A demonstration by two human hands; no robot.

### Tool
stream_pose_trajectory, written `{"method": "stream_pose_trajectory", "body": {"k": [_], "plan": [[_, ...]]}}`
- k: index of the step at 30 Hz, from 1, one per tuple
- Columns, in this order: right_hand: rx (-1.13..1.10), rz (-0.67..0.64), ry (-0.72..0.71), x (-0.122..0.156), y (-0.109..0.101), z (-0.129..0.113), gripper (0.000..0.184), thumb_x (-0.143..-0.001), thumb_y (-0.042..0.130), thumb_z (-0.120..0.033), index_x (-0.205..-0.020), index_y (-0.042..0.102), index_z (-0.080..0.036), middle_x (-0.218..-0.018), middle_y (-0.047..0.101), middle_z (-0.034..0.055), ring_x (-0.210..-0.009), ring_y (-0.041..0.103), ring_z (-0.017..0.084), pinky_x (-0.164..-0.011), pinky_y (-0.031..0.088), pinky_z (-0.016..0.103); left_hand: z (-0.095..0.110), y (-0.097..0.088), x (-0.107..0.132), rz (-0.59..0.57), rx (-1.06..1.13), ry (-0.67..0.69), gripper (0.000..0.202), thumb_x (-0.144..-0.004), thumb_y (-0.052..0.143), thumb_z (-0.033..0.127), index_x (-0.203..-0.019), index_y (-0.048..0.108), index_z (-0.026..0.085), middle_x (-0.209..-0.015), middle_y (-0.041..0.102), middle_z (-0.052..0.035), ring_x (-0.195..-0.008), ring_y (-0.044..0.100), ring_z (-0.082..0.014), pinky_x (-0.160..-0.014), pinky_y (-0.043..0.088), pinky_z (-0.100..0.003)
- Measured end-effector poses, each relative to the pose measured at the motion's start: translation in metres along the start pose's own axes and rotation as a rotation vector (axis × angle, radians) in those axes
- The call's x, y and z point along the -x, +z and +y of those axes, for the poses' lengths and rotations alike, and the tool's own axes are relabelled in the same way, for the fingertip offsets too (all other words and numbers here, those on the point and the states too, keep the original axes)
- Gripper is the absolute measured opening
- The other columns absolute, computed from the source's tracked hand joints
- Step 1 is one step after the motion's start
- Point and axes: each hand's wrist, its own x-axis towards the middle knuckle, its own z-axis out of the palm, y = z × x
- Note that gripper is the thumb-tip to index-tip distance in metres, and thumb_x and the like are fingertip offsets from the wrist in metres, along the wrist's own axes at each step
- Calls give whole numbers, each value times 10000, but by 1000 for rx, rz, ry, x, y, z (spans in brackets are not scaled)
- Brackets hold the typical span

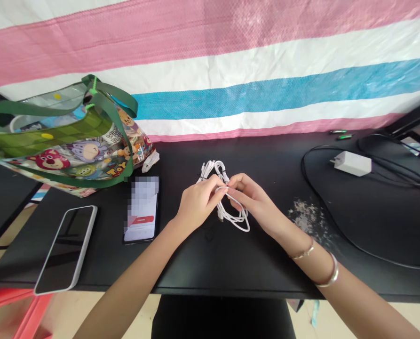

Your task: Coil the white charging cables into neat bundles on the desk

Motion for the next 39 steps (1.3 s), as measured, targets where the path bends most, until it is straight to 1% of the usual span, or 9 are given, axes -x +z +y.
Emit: {"method": "stream_pose_trajectory", "body": {"k": [7,11,17,23,30,34,39], "plan": [[31,-35,-28,0,-2,1,354,-744,684,-498,-822,489,-212,-697,505,-65,-455,416,39,-437,324,223,-1,1,1,38,6,4,189,-920,446,270,-804,582,207,-626,635,54,-546,571,-106,-546,351,-190],[13,-58,-70,-2,-5,8,328,-770,669,-484,-842,497,-213,-684,511,-67,-456,431,42,-436,342,214,-2,2,2,63,25,29,198,-917,444,280,-802,586,206,-589,604,62,-497,529,-93,-523,330,-185],[14,-84,-74,-2,-8,11,330,-778,658,-496,-853,493,-220,-671,512,-68,-472,452,54,-454,378,213,-3,3,1,39,77,10,212,-913,431,300,-784,572,207,-552,558,70,-464,483,-87,-514,324,-186],[41,-92,-67,-1,-8,7,328,-778,649,-509,-852,493,-230,-665,527,-55,-537,499,89,-550,449,255,-3,3,0,20,163,14,192,-902,431,289,-772,543,203,-548,551,71,-471,497,-90,-525,346,-191],[6,-115,-80,-1,-9,10,300,-796,646,-480,-846,484,-232,-667,537,-53,-546,503,90,-564,448,254,-2,4,0,-10,225,9,169,-894,424,281,-775,517,205,-563,563,67,-483,502,-93,-538,356,-198],[-16,-112,-69,-1,-8,10,317,-785,657,-482,-828,472,-229,-667,535,-57,-537,498,83,-554,439,246,-2,4,0,-25,251,9,174,-893,417,283,-765,505,205,-563,560,66,-482,495,-93,-534,354,-199],[16,-116,3,1,-6,-1,330,-773,664,-477,-819,450,-229,-679,526,-58,-557,506,88,-583,448,261,-2,5,0,-24,276,15,176,-889,412,286,-759,497,203,-549,547,70,-467,472,-90,-526,346,-200]]}}
